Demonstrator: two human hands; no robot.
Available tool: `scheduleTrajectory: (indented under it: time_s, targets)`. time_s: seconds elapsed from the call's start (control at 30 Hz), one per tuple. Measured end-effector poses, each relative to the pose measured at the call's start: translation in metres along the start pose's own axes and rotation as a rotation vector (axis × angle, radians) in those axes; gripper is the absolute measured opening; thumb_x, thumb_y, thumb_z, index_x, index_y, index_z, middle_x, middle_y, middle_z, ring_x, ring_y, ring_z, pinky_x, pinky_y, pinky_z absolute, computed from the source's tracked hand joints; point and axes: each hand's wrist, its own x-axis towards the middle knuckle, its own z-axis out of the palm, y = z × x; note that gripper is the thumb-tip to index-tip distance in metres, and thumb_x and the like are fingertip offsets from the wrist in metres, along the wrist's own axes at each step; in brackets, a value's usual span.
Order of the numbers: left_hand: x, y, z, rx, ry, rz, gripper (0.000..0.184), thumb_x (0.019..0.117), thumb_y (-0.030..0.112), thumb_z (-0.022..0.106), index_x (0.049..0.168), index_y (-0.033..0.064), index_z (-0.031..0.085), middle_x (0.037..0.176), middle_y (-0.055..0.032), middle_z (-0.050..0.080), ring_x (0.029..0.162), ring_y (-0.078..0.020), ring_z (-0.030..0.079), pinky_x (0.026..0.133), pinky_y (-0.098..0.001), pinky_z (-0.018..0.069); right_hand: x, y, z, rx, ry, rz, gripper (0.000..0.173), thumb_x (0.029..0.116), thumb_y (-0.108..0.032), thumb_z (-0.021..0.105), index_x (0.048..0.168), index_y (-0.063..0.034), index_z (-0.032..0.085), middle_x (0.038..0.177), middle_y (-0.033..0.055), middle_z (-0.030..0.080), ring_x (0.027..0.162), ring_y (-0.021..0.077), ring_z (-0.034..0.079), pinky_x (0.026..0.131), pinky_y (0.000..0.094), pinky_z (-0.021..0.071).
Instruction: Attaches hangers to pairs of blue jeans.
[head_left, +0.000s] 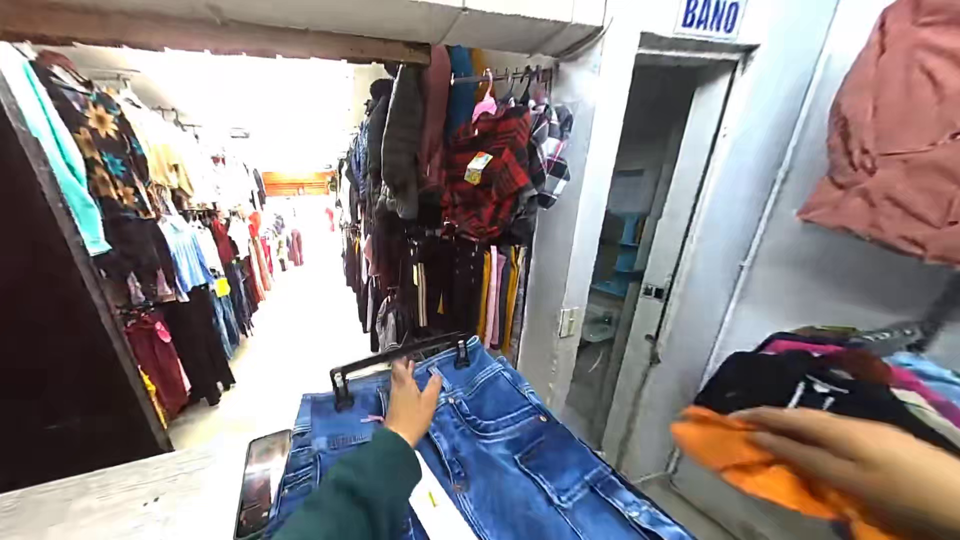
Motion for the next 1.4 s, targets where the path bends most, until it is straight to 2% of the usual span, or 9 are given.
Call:
scheduleTrajectory:
  time_s: [0.17,0.3,0.4,0.5,0.7,0.8,0.9,1.17,1.4]
  targets:
    - [0.002,-0.004,-0.004,0.297,-0.198,0.049,0.047,0.1031,0.016,0.055,0.145,-0.0051,0.05,0.159,-0.0275,0.035,0.148,-0.0352,0.037,0.121,-0.0422,0.0327,0.03,-0.082,-0.046,-0.054,0.48,-0.108,0.025,0.1027,-0.017,0.057,0.122,-0.0119,0.072,0.109,0.0118,0.073,0.099,0.0312,0.07,0.085,0.0613,0.0547]
    - [0.007,0.007,-0.041,0.501,-0.013,0.138,0.046,0.1001,0.018,0.06,0.142,-0.0016,0.056,0.156,-0.0236,0.043,0.144,-0.0382,0.044,0.118,-0.054,0.0356,0.08,-0.193,-0.052,0.037,0.49,-0.311,0.023,0.1037,-0.013,0.056,0.119,-0.0097,0.073,0.109,0.0127,0.073,0.1,0.0296,0.07,0.086,0.0595,0.0537]
    - [0.004,-0.001,-0.08,0.586,0.132,-0.19,0.061,0.1011,0.028,0.06,0.15,-0.005,0.044,0.16,-0.0276,0.035,0.151,-0.043,0.03,0.122,-0.0628,0.0194,0.134,-0.239,-0.027,0.128,0.5,-0.401,0.022,0.104,-0.013,0.056,0.118,-0.0082,0.073,0.109,0.0137,0.072,0.101,0.0295,0.07,0.089,0.057,0.0547]
    - [-0.004,-0.039,-0.096,0.459,0.139,-0.431,0.06,0.1039,0.038,0.055,0.145,-0.0058,0.049,0.146,-0.0292,0.051,0.142,-0.0441,0.044,0.116,-0.063,0.0303,0.19,-0.271,0.02,0.186,0.501,-0.383,0.024,0.1044,-0.012,0.054,0.121,-0.0044,0.071,0.112,0.0182,0.071,0.106,0.0338,0.068,0.094,0.0584,0.0528]
    - [-0.016,-0.044,-0.095,0.196,0.254,-0.068,0.046,0.0927,-0.009,0.051,0.139,-0.0065,0.054,0.137,-0.0242,0.061,0.128,-0.0356,0.06,0.109,-0.0481,0.0468,0.245,-0.256,0.153,0.218,0.279,-0.125,0.036,0.1045,-0.019,0.049,0.132,-0.004,0.065,0.131,0.0211,0.064,0.124,0.0356,0.061,0.108,0.0518,0.0465]
    - [-0.009,-0.044,-0.101,0.226,0.303,-0.256,0.059,0.0963,0.011,0.061,0.15,-0.0058,0.041,0.152,-0.0279,0.044,0.141,-0.0409,0.046,0.115,-0.0556,0.0373,0.23,-0.256,0.175,0.239,0.354,-0.162,0.033,0.1027,-0.016,0.051,0.129,-0.0064,0.069,0.127,0.0212,0.066,0.119,0.0363,0.064,0.104,0.0516,0.0497]
    - [0.003,-0.057,-0.106,0.293,0.088,-0.473,0.059,0.1051,0.037,0.053,0.149,-0.0008,0.046,0.146,-0.0242,0.054,0.14,-0.0385,0.048,0.117,-0.0608,0.0292,0.225,-0.262,0.179,0.28,0.327,-0.188,0.033,0.1034,-0.018,0.051,0.128,-0.0088,0.07,0.128,0.0166,0.067,0.121,0.0318,0.063,0.105,0.0485,0.049]
    - [-0.014,-0.061,-0.111,-0.197,0.332,-0.099,0.062,0.0807,0.002,0.076,0.135,-0.0079,0.047,0.118,-0.018,0.067,0.109,-0.0226,0.066,0.095,-0.0386,0.0545,0.228,-0.246,0.169,0.317,0.661,-0.249,0.032,0.1044,-0.018,0.049,0.127,-0.0093,0.07,0.125,0.0128,0.068,0.119,0.0293,0.064,0.1,0.0499,0.053]
    - [-0.034,-0.066,-0.113,-0.046,0.3,0.015,0.055,0.0771,0.008,0.08,0.128,-0.0028,0.064,0.117,-0.0143,0.071,0.109,-0.0173,0.067,0.098,-0.0338,0.053,0.21,-0.274,0.168,0.242,0.264,-0.31,0.034,0.0984,-0.018,0.059,0.13,-0.0133,0.07,0.129,0.013,0.067,0.119,0.0318,0.063,0.1,0.0539,0.0509]
